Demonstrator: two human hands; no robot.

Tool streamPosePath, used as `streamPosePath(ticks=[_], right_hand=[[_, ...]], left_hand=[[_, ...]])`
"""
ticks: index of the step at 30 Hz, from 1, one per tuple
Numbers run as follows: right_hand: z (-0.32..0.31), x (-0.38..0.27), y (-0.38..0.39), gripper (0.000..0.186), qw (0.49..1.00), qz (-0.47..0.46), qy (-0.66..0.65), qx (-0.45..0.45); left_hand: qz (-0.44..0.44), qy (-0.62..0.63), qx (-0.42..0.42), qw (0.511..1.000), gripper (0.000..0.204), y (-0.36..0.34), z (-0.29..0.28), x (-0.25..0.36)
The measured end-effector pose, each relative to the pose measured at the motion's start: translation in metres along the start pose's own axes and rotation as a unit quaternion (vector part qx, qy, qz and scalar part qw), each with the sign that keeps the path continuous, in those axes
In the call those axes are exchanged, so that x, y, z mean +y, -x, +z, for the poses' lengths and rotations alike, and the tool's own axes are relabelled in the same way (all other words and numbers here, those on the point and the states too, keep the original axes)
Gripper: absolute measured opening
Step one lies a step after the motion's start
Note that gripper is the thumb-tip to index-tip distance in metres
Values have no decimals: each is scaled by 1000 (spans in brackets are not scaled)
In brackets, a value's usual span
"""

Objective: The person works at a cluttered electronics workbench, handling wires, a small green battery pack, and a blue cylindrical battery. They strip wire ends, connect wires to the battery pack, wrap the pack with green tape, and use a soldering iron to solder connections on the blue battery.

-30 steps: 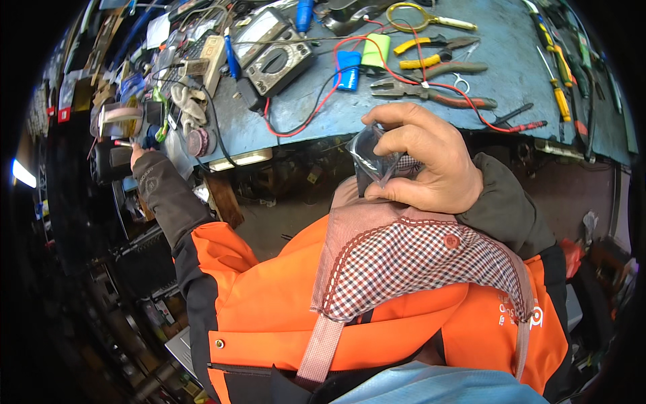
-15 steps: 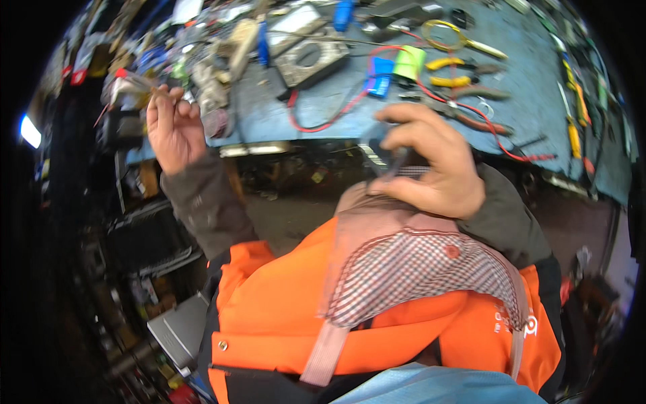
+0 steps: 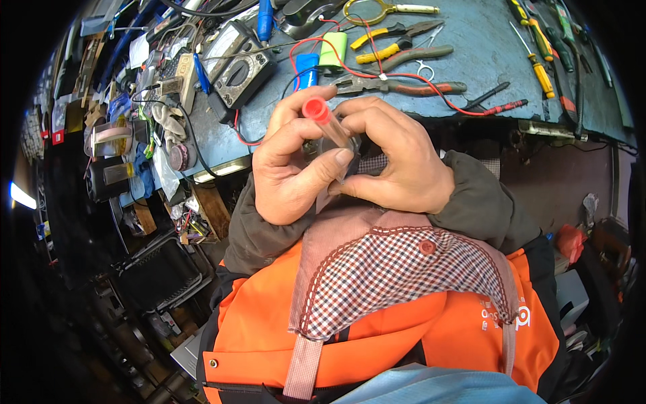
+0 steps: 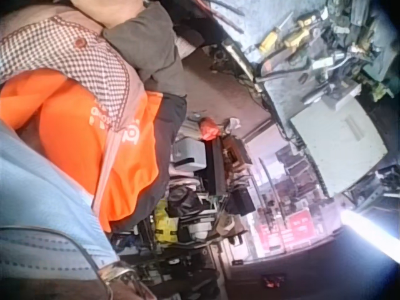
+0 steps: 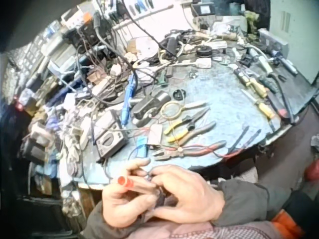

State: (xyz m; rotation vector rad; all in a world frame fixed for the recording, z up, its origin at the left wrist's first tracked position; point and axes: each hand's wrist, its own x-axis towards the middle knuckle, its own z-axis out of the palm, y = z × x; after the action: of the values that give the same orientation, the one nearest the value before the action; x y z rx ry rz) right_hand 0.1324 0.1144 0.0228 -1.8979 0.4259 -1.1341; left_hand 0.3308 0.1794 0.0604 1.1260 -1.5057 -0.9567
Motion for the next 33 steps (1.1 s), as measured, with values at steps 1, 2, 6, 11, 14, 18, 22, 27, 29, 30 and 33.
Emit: streamPosePath(ticks=[1,2,6,11,14,18,22,27,29,30,33], right_hand=[[-1,0,2,60,1000,0,9,4],[-3,0,3,60,1000,-2,18,6],[-7,-4,6,60,999,-7,32,19],[-10,-4,10,64,997,-25,63,29],[-10,-2,10,68,996,-32,83,28],[-9,-1,9,71,992,-42,108,43],[-8,-4,9,83,992,-54,99,64],[-8,-7,8,95,986,-101,90,101],[-10,-6,8,91,983,-106,124,87],[-12,-6,8,88,980,-107,147,76],[-17,-16,8,73,981,-81,166,66]], left_hand=[[3,-26,-11,1000,24,0,-1,0],[29,-59,-17,998,26,-2,-3,-1],[5,-39,-30,999,26,-1,-1,1],[6,-63,-54,997,34,-4,-1,9],[42,-108,-57,992,44,-2,2,8],[67,-177,-41,981,55,-1,14,11],[88,-233,-38,968,50,-4,18,14],[114,-255,-41,959,49,-7,21,24],[135,-262,-41,955,51,-8,22,24],[146,-265,-40,952,52,-9,22,24],[144,-253,-33,956,53,-9,24,22]])
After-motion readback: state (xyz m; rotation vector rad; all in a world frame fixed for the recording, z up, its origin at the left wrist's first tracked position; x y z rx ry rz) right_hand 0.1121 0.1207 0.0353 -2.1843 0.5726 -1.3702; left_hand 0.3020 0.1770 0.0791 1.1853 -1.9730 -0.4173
